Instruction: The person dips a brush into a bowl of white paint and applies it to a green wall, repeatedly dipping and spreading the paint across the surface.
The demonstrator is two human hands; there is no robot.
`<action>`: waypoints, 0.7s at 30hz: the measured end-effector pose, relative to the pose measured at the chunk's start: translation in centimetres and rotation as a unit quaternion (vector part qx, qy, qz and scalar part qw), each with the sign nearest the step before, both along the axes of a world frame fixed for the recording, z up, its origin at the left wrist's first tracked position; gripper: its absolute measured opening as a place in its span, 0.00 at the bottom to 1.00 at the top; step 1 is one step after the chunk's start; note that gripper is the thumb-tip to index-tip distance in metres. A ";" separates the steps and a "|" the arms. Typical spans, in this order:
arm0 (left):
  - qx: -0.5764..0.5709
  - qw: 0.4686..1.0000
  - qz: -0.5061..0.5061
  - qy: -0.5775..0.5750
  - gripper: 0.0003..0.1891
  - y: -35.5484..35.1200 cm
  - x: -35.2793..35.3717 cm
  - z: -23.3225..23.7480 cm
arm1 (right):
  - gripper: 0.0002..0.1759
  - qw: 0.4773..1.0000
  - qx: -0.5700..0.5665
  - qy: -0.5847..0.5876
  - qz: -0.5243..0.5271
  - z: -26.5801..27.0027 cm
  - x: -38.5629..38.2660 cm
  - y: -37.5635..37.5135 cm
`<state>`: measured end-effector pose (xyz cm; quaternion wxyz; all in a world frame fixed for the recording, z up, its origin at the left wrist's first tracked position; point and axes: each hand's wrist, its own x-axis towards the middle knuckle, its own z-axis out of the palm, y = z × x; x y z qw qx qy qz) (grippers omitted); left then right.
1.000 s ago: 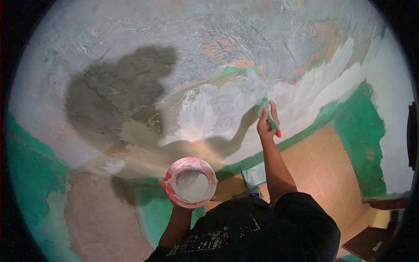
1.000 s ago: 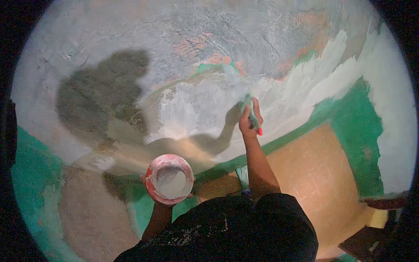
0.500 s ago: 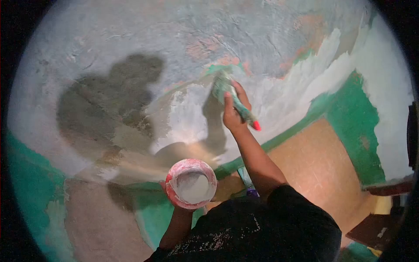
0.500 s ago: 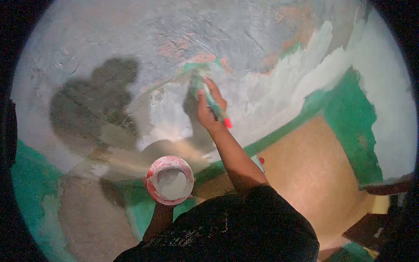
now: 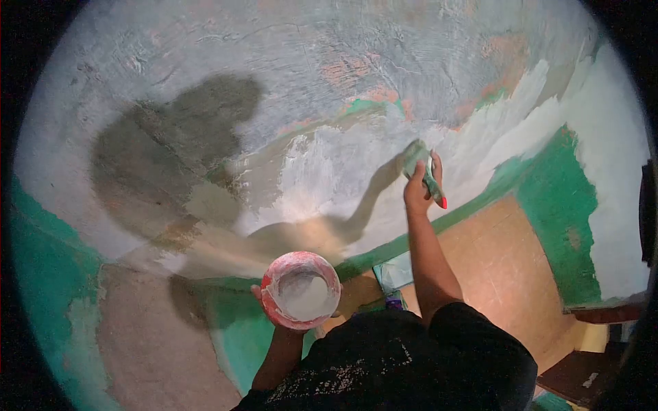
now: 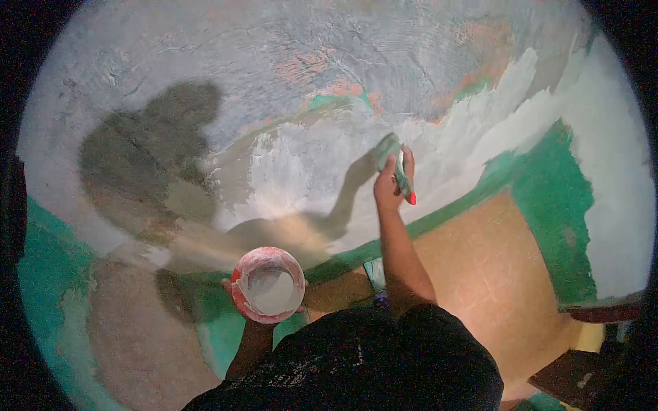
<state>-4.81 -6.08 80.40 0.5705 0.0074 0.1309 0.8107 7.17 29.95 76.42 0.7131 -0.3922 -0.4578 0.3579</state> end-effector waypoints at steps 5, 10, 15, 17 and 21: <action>0.133 0.941 0.018 -0.310 0.55 1.1 1.1 1.7 | 0.24 0.964 -0.076 0.215 0.138 7.4 -6.7 -4.7; 0.096 0.954 -0.004 -0.283 0.52 2.2 1.8 1.7 | 0.20 0.969 0.187 -0.022 0.158 11.7 -4.5 -8.3; 0.062 0.991 -0.082 0.081 0.51 2.6 0.9 1.3 | 0.28 0.898 0.347 -0.251 0.106 7.6 -2.0 -2.0; 0.038 0.991 -0.082 0.101 0.50 2.4 0.1 0.8 | 0.26 0.883 0.337 -0.320 0.060 4.1 0.1 -0.2; 0.007 0.997 0.043 0.056 0.49 1.5 0.9 1.4 | 0.24 0.920 0.245 -0.306 0.016 2.8 2.0 -0.5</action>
